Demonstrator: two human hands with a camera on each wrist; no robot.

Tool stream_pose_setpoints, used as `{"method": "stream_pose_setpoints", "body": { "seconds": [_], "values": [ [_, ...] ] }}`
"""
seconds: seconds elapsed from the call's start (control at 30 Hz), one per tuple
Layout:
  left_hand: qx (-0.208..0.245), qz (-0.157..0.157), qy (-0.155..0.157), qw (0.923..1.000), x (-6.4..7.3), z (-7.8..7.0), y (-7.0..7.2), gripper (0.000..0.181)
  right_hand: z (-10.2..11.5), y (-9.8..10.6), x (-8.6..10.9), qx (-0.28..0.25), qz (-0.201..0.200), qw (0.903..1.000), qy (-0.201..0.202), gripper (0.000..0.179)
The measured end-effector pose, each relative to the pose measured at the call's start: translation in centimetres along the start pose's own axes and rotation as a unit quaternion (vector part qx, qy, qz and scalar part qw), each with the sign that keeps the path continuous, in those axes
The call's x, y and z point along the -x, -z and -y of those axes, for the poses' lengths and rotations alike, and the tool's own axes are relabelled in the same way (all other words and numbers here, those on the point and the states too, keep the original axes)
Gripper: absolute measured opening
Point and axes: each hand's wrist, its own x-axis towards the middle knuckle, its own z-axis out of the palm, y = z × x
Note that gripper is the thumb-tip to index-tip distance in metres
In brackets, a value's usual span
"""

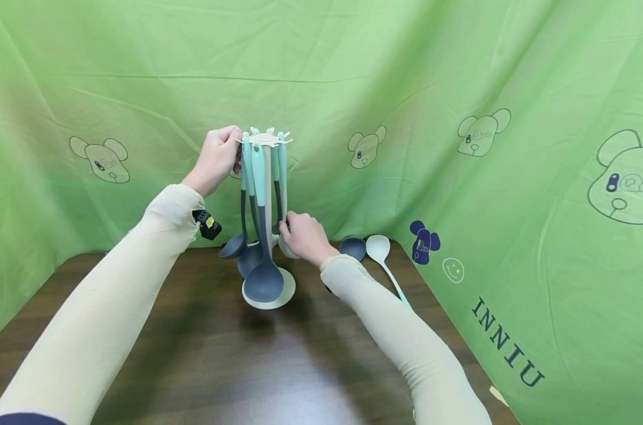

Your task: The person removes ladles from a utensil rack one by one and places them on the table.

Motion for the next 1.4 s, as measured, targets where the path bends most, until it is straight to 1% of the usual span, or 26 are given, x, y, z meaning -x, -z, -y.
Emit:
{"method": "stream_pose_setpoints", "body": {
  "seconds": [0.23, 0.43, 0.77, 0.93, 1.1, 1.2, 1.4],
  "values": [
    [0.003, -0.001, -0.002, 1.0000, 0.0, 0.1, 0.0, 0.032, -0.1, 0.0, 0.1, -0.045, 0.005, 0.9988, -0.016, 0.029],
    [0.004, -0.001, -0.005, 1.0000, 0.0, 0.1, 0.0, 0.032, -0.3, 0.6, 0.1, -0.068, -0.013, 0.9973, -0.026, 0.029],
    [-0.005, -0.004, -0.002, 1.0000, -0.2, 0.2, 0.0, 0.031, -1.5, 1.4, 0.0, -0.058, -0.026, 0.9976, -0.026, 0.023],
    [-0.005, -0.002, -0.001, 1.0000, -0.2, 0.2, 0.0, 0.031, -2.2, 1.8, 0.1, -0.064, -0.019, 0.9969, -0.041, 0.026],
    [-0.008, -0.003, -0.001, 1.0000, -0.2, 0.2, 0.1, 0.031, -3.2, 1.9, 0.3, -0.068, -0.012, 0.9965, -0.046, 0.025],
    [-0.010, -0.003, -0.002, 0.9999, -0.3, 0.2, 0.1, 0.031, -3.9, 1.8, 0.7, -0.066, -0.008, 0.9968, -0.045, 0.024],
    [-0.010, -0.001, -0.002, 0.9999, -0.2, 0.2, 0.1, 0.032, -5.5, 1.0, 1.8, -0.045, -0.001, 0.9987, -0.022, 0.022]
  ]
}}
